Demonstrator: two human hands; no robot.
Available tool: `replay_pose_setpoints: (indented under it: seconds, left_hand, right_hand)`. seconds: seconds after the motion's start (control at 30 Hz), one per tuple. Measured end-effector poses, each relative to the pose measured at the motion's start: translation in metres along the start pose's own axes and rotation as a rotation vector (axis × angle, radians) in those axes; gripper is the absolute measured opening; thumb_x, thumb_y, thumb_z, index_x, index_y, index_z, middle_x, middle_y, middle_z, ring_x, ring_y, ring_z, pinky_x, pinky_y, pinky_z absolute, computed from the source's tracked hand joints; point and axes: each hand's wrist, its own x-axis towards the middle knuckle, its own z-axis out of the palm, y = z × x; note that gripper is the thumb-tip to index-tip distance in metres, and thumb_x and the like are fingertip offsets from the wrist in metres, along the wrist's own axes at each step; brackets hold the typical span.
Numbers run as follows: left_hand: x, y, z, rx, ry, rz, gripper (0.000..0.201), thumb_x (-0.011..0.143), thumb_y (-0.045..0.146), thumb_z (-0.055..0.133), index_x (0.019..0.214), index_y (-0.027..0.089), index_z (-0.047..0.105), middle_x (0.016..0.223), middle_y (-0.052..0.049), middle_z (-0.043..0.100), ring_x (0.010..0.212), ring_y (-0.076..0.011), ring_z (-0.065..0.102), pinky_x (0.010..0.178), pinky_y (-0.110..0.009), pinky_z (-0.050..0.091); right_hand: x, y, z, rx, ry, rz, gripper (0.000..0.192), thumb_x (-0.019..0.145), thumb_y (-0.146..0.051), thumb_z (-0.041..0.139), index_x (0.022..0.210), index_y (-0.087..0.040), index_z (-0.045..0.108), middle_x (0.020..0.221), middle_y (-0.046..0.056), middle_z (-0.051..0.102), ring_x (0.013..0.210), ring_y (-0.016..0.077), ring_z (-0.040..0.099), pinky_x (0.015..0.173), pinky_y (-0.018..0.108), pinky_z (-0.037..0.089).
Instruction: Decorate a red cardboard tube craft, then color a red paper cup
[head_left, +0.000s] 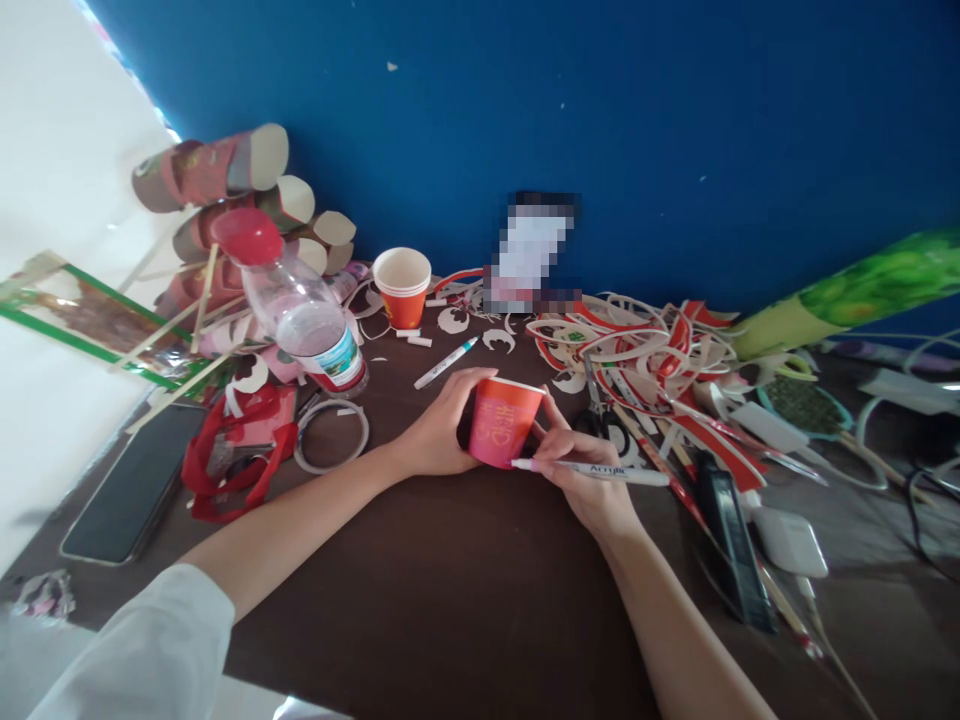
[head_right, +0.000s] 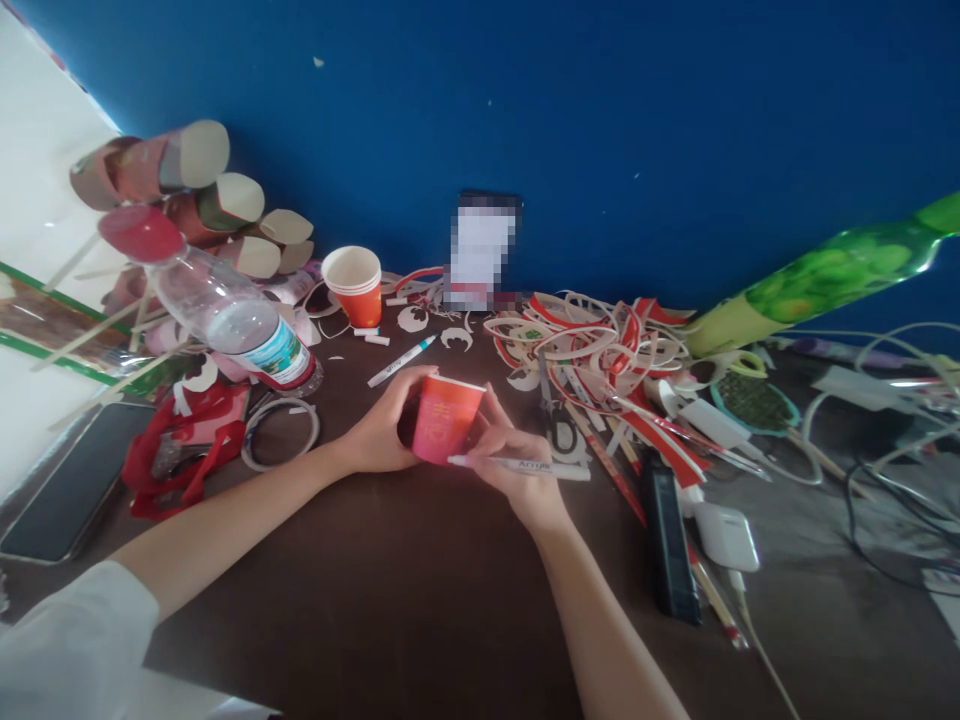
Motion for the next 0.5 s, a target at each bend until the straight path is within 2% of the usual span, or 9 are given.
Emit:
replay_pose_setpoints:
  seconds: [0.13, 0.23, 0.33, 0.5]
  left_hand:
    - [0.0, 0.001, -0.001, 0.009, -0.001, -0.021, 0.097, 0.06, 0.027, 0.082, 0.14, 0.026, 0.026, 0.141, -0.016, 0.036, 0.133, -0.0347, 0.04, 0.11, -0.056, 0.037]
    - [0.001, 0.002, -0.001, 0.01, -0.008, -0.02, 0.097, 0.061, 0.028, 0.082, 0.14, 0.025, 0.026, 0.14, -0.016, 0.036, 0.133, -0.0349, 0.04, 0.11, -0.057, 0.037]
    - [0.001, 0.002, -0.001, 0.009, -0.024, -0.014, 0.096, 0.062, 0.028, 0.082, 0.14, 0.025, 0.026, 0.14, -0.016, 0.036, 0.133, -0.0353, 0.039, 0.11, -0.057, 0.037]
    - [0.0, 0.001, -0.001, -0.014, -0.034, -0.018, 0.097, 0.062, 0.028, 0.082, 0.14, 0.026, 0.025, 0.141, -0.016, 0.035, 0.134, -0.0349, 0.04, 0.11, -0.056, 0.037]
  right_hand:
    - [-0.001, -0.002, 0.0, -0.107, -0.085, 0.036, 0.012, 0.065, -0.03, 0.081, 0.06, -0.026, 0.072, 0.067, 0.004, 0.073, 0.121, 0.0318, 0.059, 0.115, 0.049, 0.029]
    - [0.001, -0.003, 0.001, -0.032, -0.053, 0.019, 0.01, 0.066, -0.031, 0.081, 0.063, -0.027, 0.072, 0.061, 0.003, 0.069, 0.13, 0.0307, 0.051, 0.115, 0.05, 0.029]
    - [0.003, -0.007, 0.004, 0.13, 0.022, 0.009, 0.008, 0.067, -0.032, 0.08, 0.065, -0.029, 0.073, 0.058, 0.002, 0.065, 0.137, 0.028, 0.043, 0.111, 0.051, 0.036]
    - [0.005, -0.011, 0.008, 0.186, 0.098, 0.028, 0.012, 0.066, -0.031, 0.081, 0.061, -0.028, 0.071, 0.067, 0.002, 0.069, 0.135, 0.0299, 0.046, 0.11, 0.054, 0.038]
